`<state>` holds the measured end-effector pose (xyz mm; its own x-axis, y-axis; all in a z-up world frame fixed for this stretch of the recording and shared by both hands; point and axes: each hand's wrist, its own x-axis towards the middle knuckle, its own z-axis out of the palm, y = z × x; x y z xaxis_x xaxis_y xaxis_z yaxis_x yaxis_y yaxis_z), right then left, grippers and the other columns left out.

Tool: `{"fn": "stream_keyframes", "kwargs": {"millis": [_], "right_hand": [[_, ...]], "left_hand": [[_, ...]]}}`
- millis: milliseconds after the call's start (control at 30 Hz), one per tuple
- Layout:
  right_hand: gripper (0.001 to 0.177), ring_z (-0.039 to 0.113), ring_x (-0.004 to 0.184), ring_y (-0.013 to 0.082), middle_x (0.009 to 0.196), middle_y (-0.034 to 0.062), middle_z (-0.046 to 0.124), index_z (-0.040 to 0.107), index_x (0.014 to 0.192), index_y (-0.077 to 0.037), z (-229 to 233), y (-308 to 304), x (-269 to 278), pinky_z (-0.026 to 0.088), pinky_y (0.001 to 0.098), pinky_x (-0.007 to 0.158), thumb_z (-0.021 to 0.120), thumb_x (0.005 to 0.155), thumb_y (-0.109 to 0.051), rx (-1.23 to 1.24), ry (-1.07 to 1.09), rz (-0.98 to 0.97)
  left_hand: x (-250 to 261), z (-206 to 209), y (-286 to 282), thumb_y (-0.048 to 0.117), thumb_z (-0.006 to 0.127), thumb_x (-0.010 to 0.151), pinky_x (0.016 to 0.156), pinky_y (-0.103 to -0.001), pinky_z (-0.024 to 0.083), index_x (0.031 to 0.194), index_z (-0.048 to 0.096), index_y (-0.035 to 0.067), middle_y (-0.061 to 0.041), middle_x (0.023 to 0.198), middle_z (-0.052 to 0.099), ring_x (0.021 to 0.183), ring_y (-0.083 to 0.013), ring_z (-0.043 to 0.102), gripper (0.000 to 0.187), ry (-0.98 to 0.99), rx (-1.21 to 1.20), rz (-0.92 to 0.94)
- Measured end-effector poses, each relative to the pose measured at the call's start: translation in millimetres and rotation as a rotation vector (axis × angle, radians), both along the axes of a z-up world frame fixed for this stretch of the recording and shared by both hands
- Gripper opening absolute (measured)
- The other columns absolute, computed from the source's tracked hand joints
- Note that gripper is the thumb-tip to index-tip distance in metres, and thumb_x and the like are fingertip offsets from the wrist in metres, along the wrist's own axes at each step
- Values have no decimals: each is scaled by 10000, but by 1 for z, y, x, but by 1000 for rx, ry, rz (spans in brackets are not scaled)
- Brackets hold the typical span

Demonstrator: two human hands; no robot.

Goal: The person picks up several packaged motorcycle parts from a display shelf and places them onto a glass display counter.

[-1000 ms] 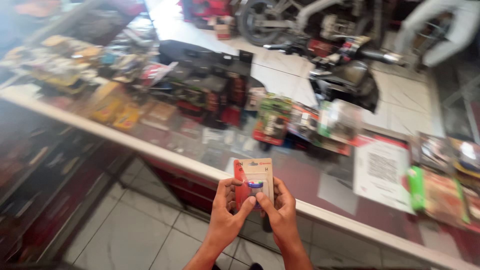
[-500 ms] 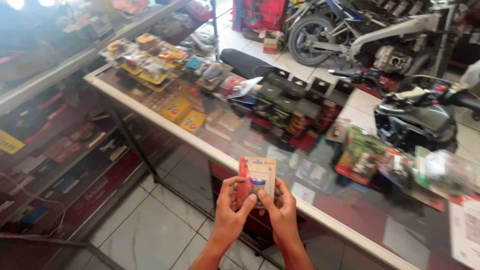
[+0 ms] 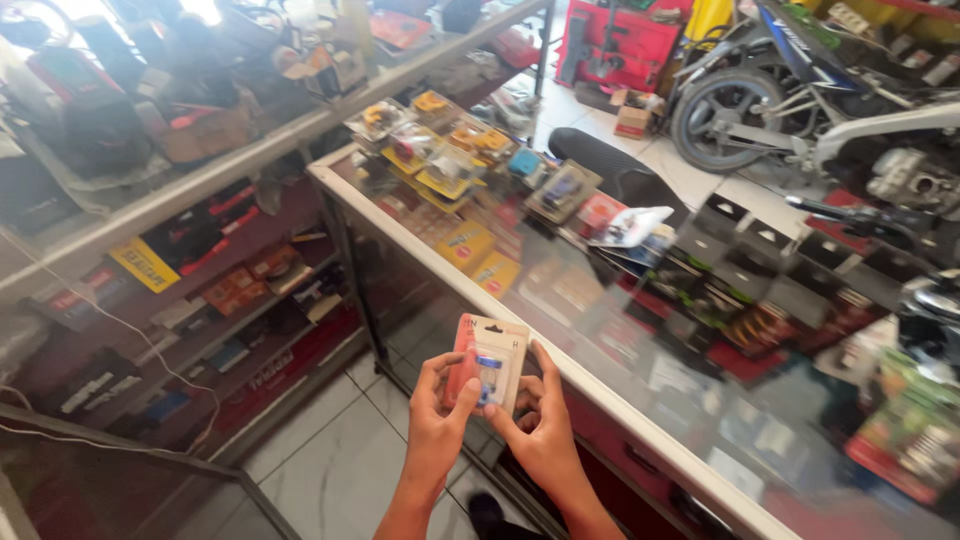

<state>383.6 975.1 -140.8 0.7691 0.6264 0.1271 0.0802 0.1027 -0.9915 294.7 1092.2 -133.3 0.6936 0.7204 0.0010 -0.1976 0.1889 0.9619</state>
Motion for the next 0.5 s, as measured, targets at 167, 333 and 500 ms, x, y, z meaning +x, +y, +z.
{"fn": "stream_keyframes", "kwargs": {"millis": [167, 333, 500], "right_hand": [[994, 600, 725, 78, 966, 35, 690, 346, 1558, -141, -6, 59, 18, 471, 222, 551, 855, 708, -65, -117, -161, -31], [867, 695, 713, 141, 888, 60, 756, 469, 1483, -153, -4, 117, 51, 550, 279, 639, 864, 712, -121, -227, -295, -79], [826, 749, 771, 251, 916, 111, 750, 501, 1434, -171, 20, 173, 90, 586, 387, 695, 859, 693, -234, -401, -437, -208]], "left_hand": [[18, -14, 56, 137, 700, 896, 854, -312, 554, 1263, 628, 46, -105, 1216, 638, 1033, -192, 657, 385, 58, 189, 56], [54, -25, 121, 143, 730, 884, 995, -369, 493, 1236, 650, 33, -143, 1260, 589, 1169, -279, 622, 377, 135, 561, 181], [100, -7, 173, 153, 713, 875, 995, -388, 508, 1266, 629, 20, -158, 1289, 565, 1182, -320, 621, 422, 149, 635, 108]]}}
